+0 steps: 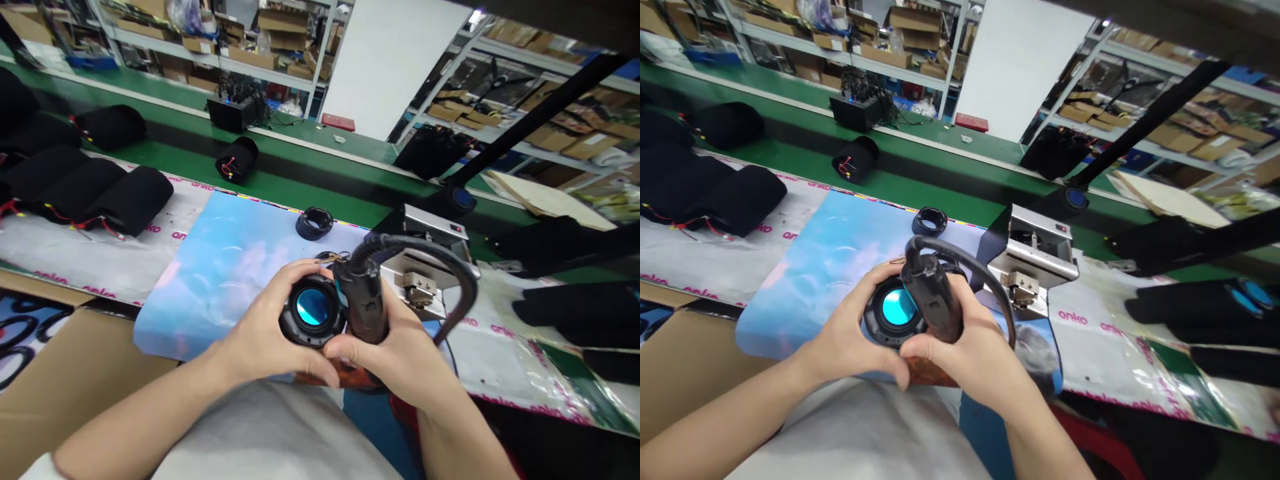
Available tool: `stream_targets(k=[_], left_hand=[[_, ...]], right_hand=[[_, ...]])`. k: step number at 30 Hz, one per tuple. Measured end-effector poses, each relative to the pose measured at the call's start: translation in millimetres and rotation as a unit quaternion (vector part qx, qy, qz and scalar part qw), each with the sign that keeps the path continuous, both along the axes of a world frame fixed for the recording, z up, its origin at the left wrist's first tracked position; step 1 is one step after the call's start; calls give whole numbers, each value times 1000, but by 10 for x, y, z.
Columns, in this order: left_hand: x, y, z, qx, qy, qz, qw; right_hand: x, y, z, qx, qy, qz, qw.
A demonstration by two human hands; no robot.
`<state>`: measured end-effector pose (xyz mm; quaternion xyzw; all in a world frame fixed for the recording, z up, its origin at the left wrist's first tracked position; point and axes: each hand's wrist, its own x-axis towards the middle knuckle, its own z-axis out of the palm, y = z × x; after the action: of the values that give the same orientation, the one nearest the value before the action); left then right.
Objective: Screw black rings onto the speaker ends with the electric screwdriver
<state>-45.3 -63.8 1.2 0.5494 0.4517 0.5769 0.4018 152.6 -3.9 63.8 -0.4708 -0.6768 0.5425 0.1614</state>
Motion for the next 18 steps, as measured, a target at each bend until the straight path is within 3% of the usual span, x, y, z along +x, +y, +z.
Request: stream_targets(k=[2,4,7,9,11,14,18], left_hand=[[26,-12,36,-16,28,31,999],[42,-35,44,-9,62,61,996],[53,-96,7,12,106,91,990],[70,-124,-34,15,125,103,987],[120,-107,-73,28,132,101,986],[279,22,-103,53,128,62,988],[519,263,-58,71,134,-2,988]], right_hand=[[46,22,36,-37,63,-18,997],[147,61,83,-37,192,-99,976],[380,151,182,112,358,-268,887],[537,219,253,220,396,-347,821],[639,288,304,285,407,-386,777],[654,407,334,319,391,-382,775],[563,583,355,313,307,-344,831]])
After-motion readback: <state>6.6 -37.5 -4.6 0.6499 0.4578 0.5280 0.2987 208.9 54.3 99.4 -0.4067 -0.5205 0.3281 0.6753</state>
